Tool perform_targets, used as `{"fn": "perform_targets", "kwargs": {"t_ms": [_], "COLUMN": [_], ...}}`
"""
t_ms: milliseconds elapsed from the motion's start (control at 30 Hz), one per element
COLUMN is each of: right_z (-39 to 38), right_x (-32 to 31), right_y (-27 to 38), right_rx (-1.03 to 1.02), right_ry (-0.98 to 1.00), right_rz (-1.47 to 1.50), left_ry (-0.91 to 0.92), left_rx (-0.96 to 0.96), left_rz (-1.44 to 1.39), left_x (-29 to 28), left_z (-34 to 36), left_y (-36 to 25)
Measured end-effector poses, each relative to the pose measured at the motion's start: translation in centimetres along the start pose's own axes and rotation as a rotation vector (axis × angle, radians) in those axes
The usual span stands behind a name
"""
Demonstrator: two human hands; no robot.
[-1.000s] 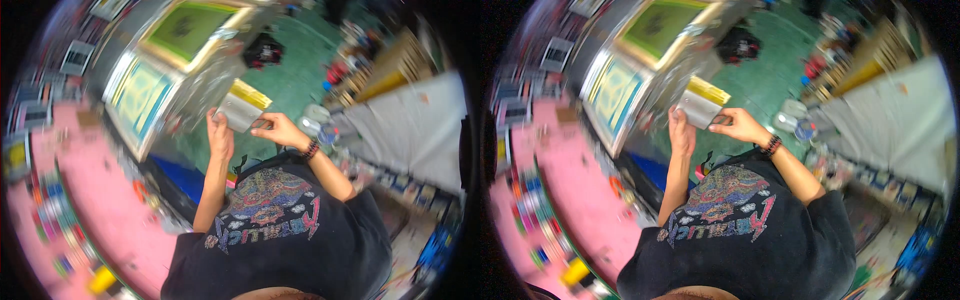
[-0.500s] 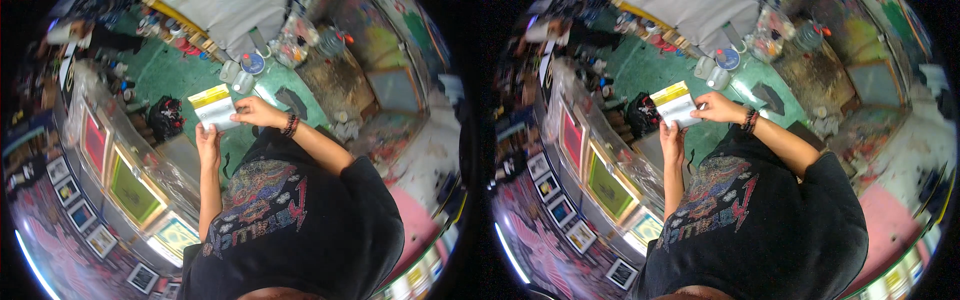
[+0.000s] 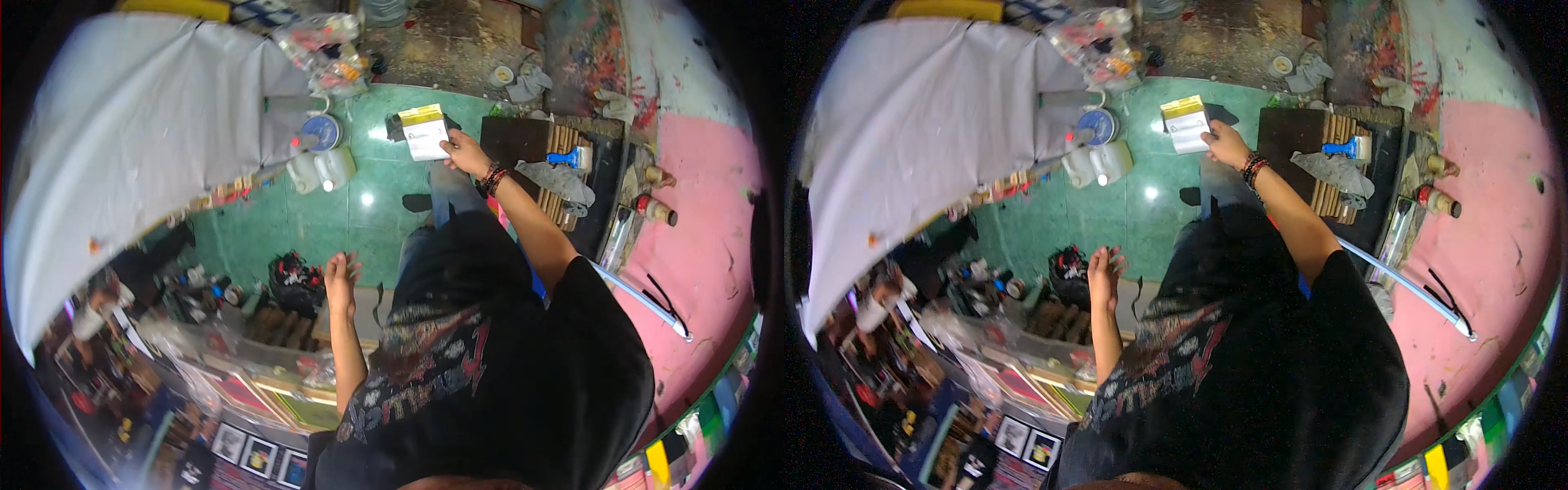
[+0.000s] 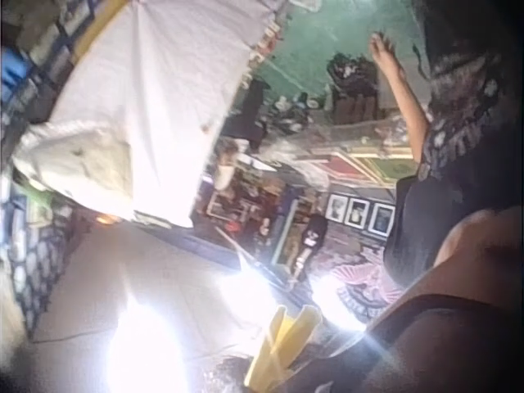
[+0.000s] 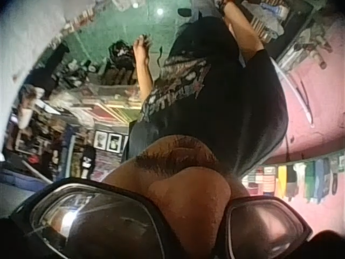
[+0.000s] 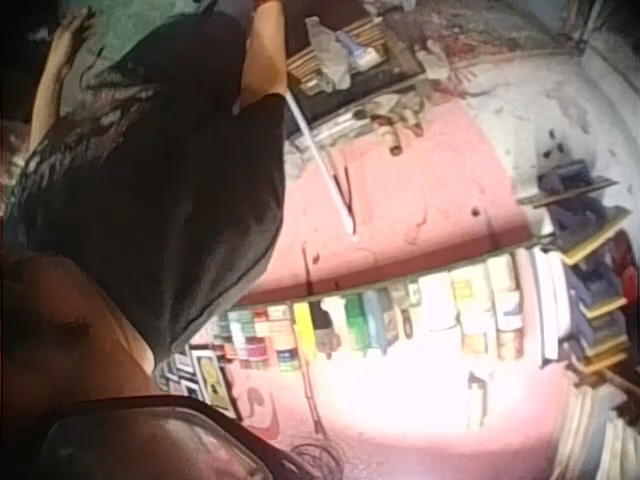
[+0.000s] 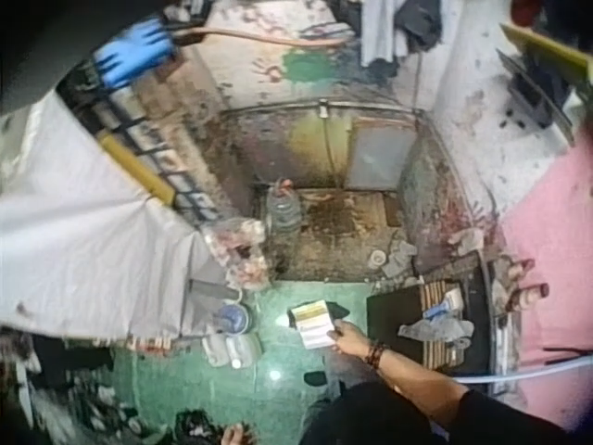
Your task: Manually applying ink through a screen onto a t-shirt using a squeegee.
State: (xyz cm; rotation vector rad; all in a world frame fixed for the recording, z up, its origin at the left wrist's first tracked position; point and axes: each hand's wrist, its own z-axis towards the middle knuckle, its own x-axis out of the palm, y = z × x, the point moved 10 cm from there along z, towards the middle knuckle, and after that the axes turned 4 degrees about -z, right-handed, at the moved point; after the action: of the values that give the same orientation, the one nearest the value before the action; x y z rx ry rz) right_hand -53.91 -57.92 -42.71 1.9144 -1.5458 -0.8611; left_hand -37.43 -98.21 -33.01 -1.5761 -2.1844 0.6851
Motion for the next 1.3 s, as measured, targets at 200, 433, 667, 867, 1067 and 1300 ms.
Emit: {"fn": "perform_targets", "kwargs": {"t_ms": [200, 433, 667, 867, 1067, 1300], "right_z": [14.0, 32.3, 48.0, 54.1, 55.7, 57.7], "right_x": [-8.4, -18.4, -22.0, -29.2, -25.6, -26.4], "right_y": [-15.2, -34.0, -53.6, -69.6, -72.1, -73.2], "right_rx": [0.055, 0.342, 0.612, 0.601, 0.633, 0.434], "right_ry": [-0.337, -0.575, -0.05, 0.007, 0.004, 0.03], "right_rz": [0.011, -0.291, -0.613, -0.653, -0.465, -0.968], "left_ry": [-0.01, 0.004, -0.092, -0.06, -0.153, -0.2], "left_rx": [-0.09, -0.297, -0.553, -0.624, -0.614, -0.583], "left_rz": [0.38, 0.72, 0.914, 0.914, 0.942, 0.953], "left_x": [1.4, 2.2, 4.1, 5.9, 7.4, 9.7], "left_z": [6.6, 13.5, 18.9, 25.8, 27.4, 28.9], "left_y": [1.6, 6.7, 9.5, 11.9, 9.7, 7.9]}}
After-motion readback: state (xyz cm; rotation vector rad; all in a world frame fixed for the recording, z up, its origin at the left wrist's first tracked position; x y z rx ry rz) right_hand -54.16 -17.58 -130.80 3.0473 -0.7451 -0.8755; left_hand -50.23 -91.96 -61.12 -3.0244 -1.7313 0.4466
